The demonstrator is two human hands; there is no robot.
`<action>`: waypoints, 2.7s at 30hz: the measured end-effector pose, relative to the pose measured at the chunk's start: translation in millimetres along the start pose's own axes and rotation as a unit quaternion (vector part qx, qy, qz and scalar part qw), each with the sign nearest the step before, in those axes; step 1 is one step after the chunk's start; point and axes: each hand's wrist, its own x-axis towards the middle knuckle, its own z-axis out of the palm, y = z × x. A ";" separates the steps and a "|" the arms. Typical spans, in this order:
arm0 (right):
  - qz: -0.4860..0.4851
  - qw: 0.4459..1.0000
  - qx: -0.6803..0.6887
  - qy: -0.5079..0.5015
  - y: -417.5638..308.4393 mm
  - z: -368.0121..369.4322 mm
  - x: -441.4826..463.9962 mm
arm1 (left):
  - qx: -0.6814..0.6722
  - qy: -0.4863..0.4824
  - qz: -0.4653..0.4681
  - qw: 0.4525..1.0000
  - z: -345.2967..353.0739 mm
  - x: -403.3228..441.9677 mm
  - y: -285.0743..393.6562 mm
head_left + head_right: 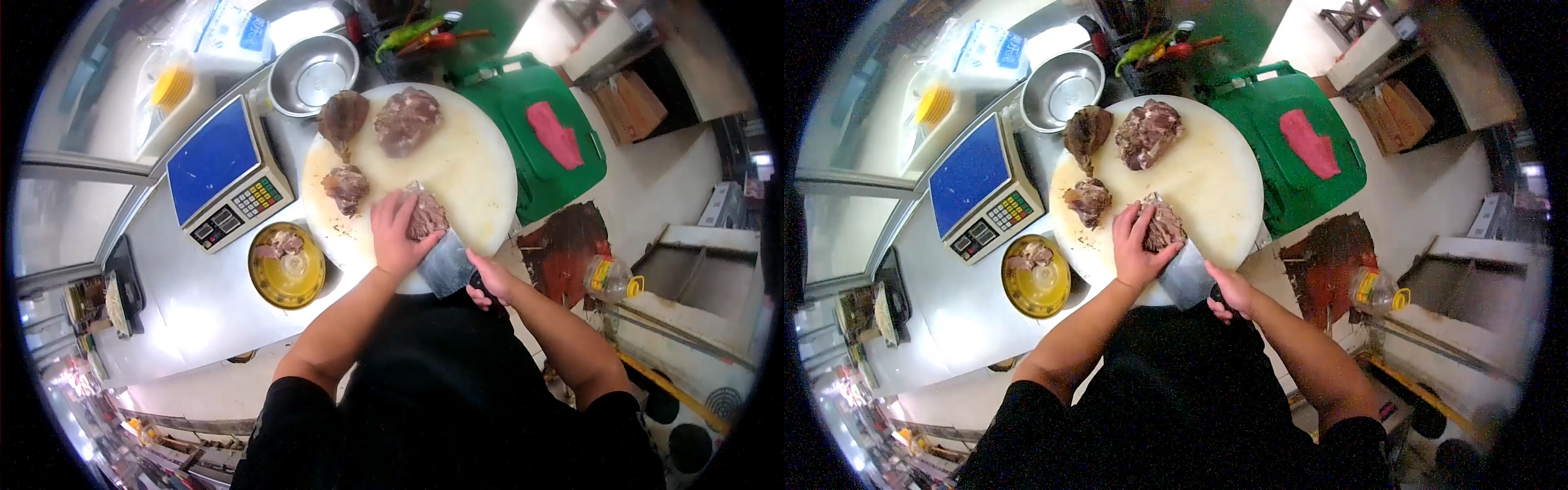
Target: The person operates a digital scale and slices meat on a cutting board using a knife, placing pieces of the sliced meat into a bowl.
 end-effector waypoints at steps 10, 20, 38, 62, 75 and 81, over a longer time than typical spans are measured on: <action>-0.066 0.975 -0.212 -0.027 -47.1 71.0 -16.7 | -0.006 0.196 0.017 0.980 -73.0 -18.2 -10.5; -0.070 0.920 -0.385 0.028 -80.5 176.4 11.1 | -0.053 0.176 -0.316 0.931 -171.1 -99.9 -103.9; -0.196 0.790 -0.531 0.236 -25.3 61.0 -71.1 | -0.062 0.030 -0.286 0.956 -130.8 -7.0 -63.9; -0.201 0.907 -0.233 0.287 9.5 -6.0 -50.3 | -0.808 -0.096 -0.372 0.447 -101.7 9.4 -7.8; -0.205 0.912 -0.213 0.287 2.4 -4.3 -55.0 | -0.853 -0.154 -0.274 0.418 -116.4 21.4 23.6; -0.202 0.902 -0.237 0.298 3.7 -9.0 -51.2 | -0.628 -0.196 -0.152 0.738 -131.6 35.9 39.5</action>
